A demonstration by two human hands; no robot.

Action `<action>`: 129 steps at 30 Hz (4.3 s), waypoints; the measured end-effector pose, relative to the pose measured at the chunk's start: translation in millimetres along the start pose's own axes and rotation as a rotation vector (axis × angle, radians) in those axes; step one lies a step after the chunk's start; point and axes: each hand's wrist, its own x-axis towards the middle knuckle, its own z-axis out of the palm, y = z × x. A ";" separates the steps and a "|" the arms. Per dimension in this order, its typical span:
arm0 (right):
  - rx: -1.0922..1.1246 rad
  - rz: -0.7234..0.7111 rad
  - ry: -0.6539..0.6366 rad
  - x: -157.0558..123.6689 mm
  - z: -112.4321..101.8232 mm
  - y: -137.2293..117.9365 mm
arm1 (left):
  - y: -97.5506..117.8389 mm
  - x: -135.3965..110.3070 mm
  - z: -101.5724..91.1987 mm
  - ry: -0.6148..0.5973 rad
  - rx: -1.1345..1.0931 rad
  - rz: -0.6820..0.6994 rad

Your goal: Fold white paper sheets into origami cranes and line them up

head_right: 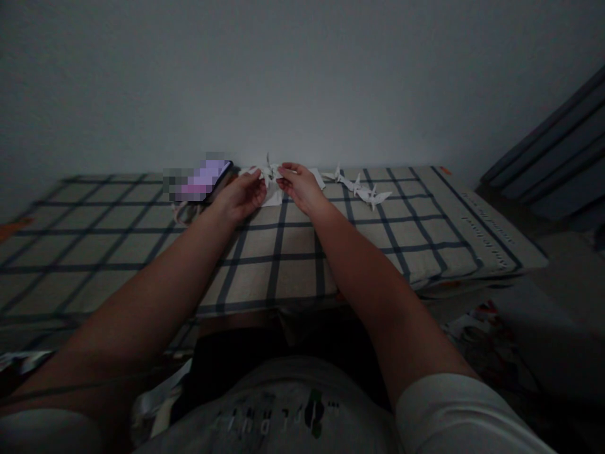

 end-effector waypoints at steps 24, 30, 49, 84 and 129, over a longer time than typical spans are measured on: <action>-0.005 0.001 0.006 -5.4 0.4 -1.7 | -4.1 12.5 -10.0 0.141 0.017 0.035; 0.028 0.021 -0.007 -0.3 -0.9 1.4 | -2.2 12.7 -8.7 0.123 -0.096 -0.036; 0.283 0.191 0.025 3.1 -2.5 2.9 | 7.8 4.1 -4.1 0.096 -0.402 -0.234; 0.262 0.075 0.107 1.3 -10.2 -0.2 | 14.6 -5.4 -6.5 0.080 -0.331 -0.250; -0.526 -0.253 0.087 -16.5 1.2 -11.5 | 12.9 -12.6 0.8 -0.086 -0.096 -0.312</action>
